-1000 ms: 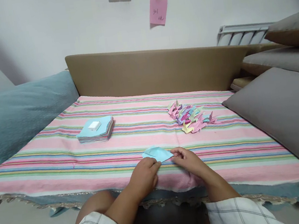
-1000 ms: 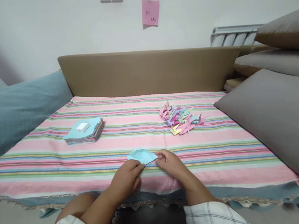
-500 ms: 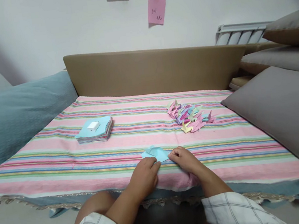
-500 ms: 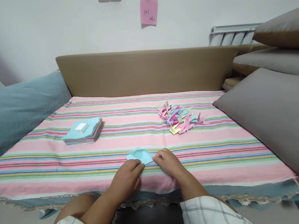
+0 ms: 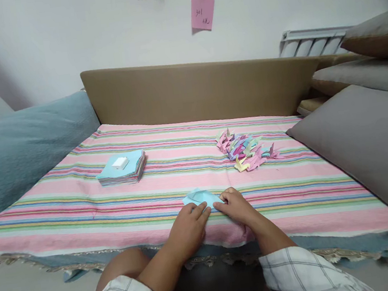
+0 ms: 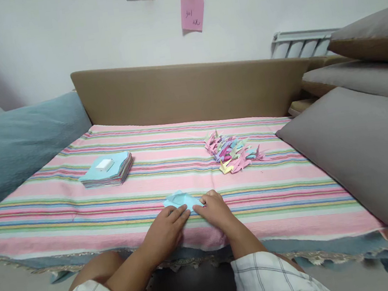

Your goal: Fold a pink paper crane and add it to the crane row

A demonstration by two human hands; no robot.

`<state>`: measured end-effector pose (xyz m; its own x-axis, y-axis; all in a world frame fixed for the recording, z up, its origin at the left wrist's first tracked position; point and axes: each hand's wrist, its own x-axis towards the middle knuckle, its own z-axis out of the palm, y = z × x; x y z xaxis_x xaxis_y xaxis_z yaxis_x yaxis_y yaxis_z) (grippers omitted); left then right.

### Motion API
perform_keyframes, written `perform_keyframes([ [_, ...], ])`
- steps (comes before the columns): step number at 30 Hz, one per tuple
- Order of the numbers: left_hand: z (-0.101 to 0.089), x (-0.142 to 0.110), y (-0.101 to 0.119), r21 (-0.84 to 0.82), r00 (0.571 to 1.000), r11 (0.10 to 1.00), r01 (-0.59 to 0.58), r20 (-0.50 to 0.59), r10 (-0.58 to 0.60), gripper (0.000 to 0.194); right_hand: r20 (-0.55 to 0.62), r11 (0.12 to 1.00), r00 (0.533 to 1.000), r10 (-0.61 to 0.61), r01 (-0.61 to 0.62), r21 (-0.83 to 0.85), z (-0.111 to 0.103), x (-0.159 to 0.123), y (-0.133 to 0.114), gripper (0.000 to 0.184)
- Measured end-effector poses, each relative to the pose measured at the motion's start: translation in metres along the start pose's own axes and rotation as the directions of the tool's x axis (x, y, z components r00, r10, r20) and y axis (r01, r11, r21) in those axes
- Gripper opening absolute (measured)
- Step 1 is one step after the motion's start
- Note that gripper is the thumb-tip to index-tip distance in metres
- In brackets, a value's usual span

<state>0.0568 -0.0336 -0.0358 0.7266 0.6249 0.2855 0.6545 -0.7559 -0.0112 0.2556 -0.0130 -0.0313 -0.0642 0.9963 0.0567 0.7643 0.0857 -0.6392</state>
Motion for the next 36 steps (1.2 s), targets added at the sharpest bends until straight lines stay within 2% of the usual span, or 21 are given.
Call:
perform_keyframes([
  [11, 0.002, 0.001, 0.001, 0.055, 1.000, 0.998, -0.006, -0.016, 0.007, 0.043, 0.035, 1.000, 0.999, -0.013, 0.013, -0.002, 0.000, 0.003, 0.003, 0.027],
  [19, -0.001, 0.003, 0.003, 0.074, 1.000, 0.997, -0.013, 0.000, 0.013, 0.039, 0.094, 0.996, 0.992, -0.086, 0.083, 0.034, -0.006, 0.006, 0.007, 0.030],
  [25, 0.001, 0.003, 0.004, 0.088, 1.000, 0.996, -0.002, -0.001, 0.002, 0.039, 0.142, 0.992, 0.985, -0.096, 0.083, 0.098, -0.012, 0.006, 0.008, 0.022],
  [31, 0.002, 0.004, 0.012, 0.092, 0.996, 0.992, 0.092, -0.020, -0.090, 0.049, 0.137, 0.991, 0.985, -0.106, 0.093, 0.100, -0.014, 0.005, 0.007, 0.023],
  [36, 0.003, 0.007, 0.017, 0.117, 0.990, 0.983, 0.140, -0.020, -0.139, 0.045, 0.090, 0.993, 0.990, -0.111, 0.107, 0.043, -0.012, 0.005, 0.005, 0.025],
])
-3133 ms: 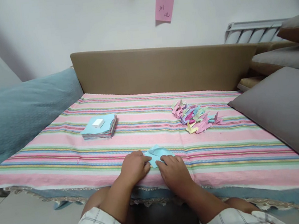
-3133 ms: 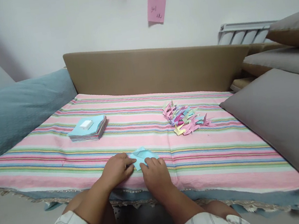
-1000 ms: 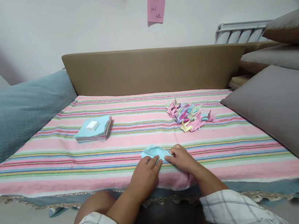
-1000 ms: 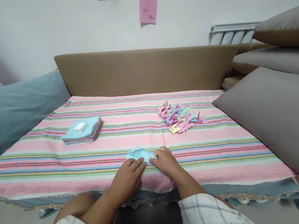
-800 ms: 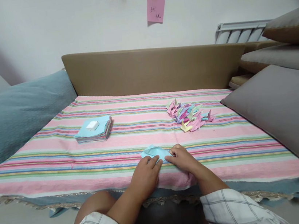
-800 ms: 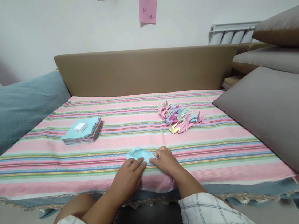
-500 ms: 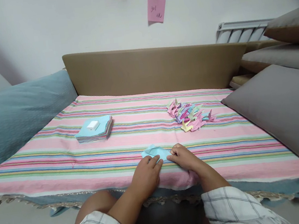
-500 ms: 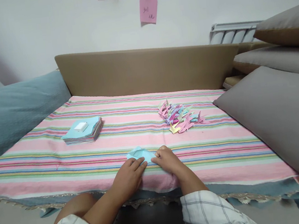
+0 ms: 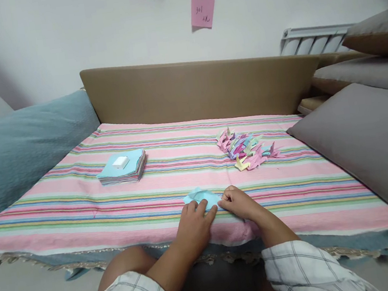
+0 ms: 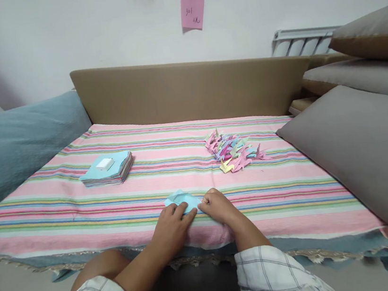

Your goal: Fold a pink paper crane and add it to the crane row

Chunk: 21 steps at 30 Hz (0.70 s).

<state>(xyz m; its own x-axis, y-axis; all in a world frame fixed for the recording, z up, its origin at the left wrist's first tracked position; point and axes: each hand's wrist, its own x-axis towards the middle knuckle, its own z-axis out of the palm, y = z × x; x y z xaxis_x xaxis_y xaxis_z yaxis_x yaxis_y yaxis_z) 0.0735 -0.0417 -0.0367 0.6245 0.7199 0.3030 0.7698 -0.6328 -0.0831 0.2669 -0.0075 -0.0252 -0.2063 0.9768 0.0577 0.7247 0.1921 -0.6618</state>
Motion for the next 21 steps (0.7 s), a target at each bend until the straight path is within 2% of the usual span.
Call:
perform_keyframes([
  [7, 0.002, -0.002, -0.006, -0.049, 1.000, 0.998, -0.028, -0.013, 0.028, 0.038, -0.007, 1.000, 1.000, 0.005, -0.005, -0.014, 0.000, 0.000, -0.002, 0.025],
  [16, -0.002, -0.002, -0.010, -0.131, 0.999, 0.991, 0.009, 0.041, -0.004, 0.038, 0.015, 0.999, 1.000, 0.003, -0.004, 0.044, -0.006, -0.003, 0.000, 0.023],
  [21, -0.002, -0.004, -0.013, -0.172, 0.999, 0.985, 0.020, 0.035, -0.014, 0.036, 0.034, 0.999, 0.999, -0.027, 0.025, 0.044, -0.012, -0.004, -0.003, 0.025],
])
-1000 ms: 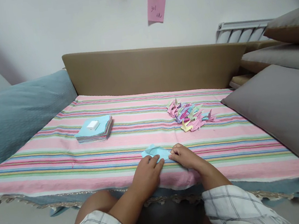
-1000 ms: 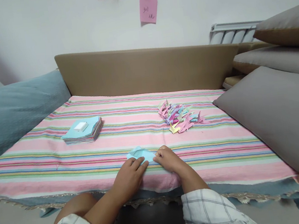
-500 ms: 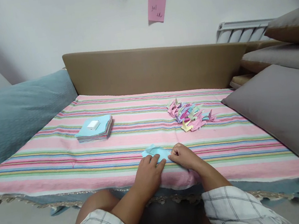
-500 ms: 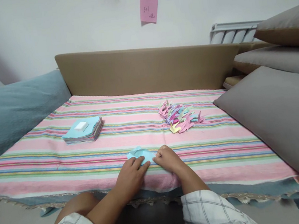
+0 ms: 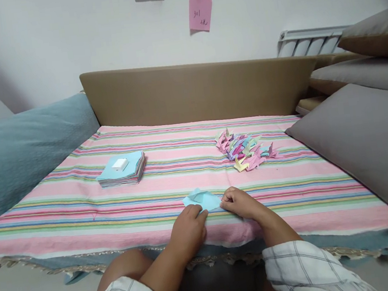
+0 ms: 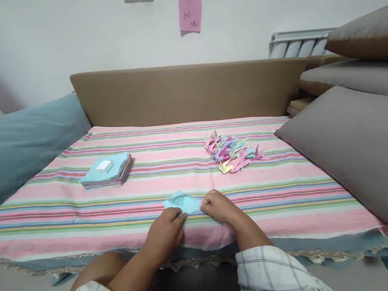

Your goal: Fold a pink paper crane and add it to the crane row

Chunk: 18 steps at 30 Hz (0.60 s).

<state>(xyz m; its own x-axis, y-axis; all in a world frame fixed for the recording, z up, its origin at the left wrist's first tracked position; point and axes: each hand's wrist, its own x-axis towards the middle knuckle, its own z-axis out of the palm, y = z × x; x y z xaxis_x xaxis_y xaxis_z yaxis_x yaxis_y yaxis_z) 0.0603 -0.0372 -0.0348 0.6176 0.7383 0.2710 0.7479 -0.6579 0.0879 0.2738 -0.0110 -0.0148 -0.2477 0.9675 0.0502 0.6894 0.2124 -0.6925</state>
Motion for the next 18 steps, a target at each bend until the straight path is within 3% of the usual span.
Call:
perform_keyframes([
  [12, -0.0026, 0.0010, -0.0015, -0.028, 0.996, 1.000, -0.009, -0.086, 0.007, 0.021, -0.002, 1.000, 1.000, 0.013, -0.013, -0.023, -0.0001, 0.0000, 0.0007, 0.027],
  [18, -0.0026, -0.0004, -0.0047, -0.075, 0.993, 0.996, 0.047, -0.102, -0.054, 0.015, -0.010, 1.000, 1.000, -0.001, 0.001, -0.022, -0.0001, -0.0003, -0.0002, 0.026],
])
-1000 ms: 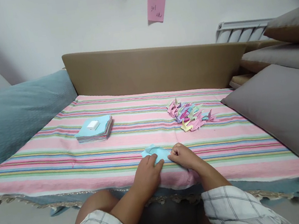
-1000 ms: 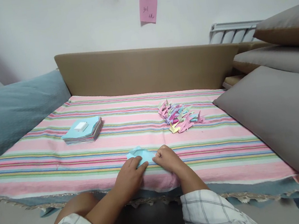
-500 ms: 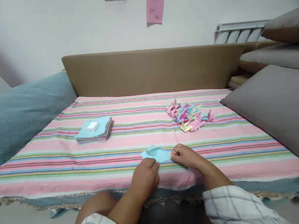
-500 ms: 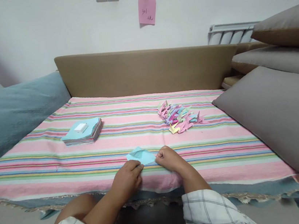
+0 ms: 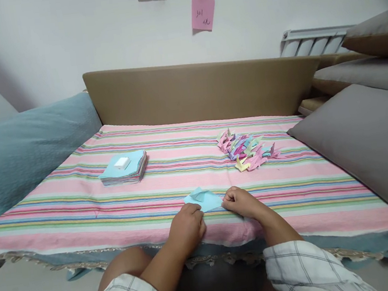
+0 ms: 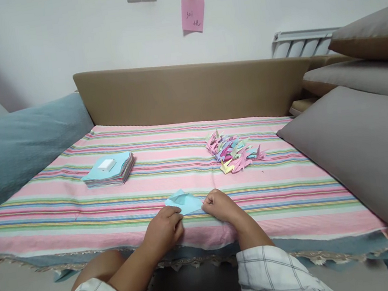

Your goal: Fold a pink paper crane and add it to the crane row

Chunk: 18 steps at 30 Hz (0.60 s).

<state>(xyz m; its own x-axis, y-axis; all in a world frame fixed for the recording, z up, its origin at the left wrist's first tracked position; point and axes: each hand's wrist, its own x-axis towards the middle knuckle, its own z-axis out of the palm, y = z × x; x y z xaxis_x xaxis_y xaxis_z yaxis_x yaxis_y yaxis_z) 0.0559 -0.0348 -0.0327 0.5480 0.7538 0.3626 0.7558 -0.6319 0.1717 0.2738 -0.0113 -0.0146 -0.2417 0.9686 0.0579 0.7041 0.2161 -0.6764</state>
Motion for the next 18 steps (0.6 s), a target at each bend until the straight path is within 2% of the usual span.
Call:
perform_keyframes([
  [3, -0.004, -0.002, 0.002, 0.024, 1.000, 1.000, 0.009, 0.026, -0.010, 0.017, 0.008, 1.000, 1.000, 0.006, -0.007, 0.011, 0.001, 0.001, 0.001, 0.026],
  [6, -0.003, -0.003, 0.003, 0.057, 0.998, 0.996, -0.062, -0.014, 0.063, 0.025, 0.019, 1.000, 1.000, 0.010, -0.010, 0.027, 0.000, 0.001, 0.001, 0.025],
  [8, -0.001, -0.002, 0.002, 0.077, 0.995, 0.993, -0.084, -0.047, 0.088, 0.022, 0.032, 0.999, 0.999, 0.009, -0.010, 0.046, -0.001, 0.000, 0.000, 0.023],
  [12, 0.005, 0.004, -0.003, 0.066, 0.993, 0.995, -0.078, -0.080, 0.084, 0.018, 0.110, 0.990, 0.994, 0.024, -0.039, 0.135, -0.004, -0.004, -0.004, 0.020],
  [15, 0.007, 0.011, -0.008, 0.070, 0.991, 0.993, -0.098, -0.088, 0.104, 0.022, 0.167, 0.969, 0.986, 0.022, -0.062, 0.239, -0.004, -0.004, -0.004, 0.027],
  [18, 0.010, 0.015, -0.012, 0.101, 0.982, 0.984, -0.147, -0.101, 0.157, 0.021, 0.030, 0.946, 0.996, 0.081, -0.087, 0.313, -0.001, 0.001, 0.001, 0.034],
])
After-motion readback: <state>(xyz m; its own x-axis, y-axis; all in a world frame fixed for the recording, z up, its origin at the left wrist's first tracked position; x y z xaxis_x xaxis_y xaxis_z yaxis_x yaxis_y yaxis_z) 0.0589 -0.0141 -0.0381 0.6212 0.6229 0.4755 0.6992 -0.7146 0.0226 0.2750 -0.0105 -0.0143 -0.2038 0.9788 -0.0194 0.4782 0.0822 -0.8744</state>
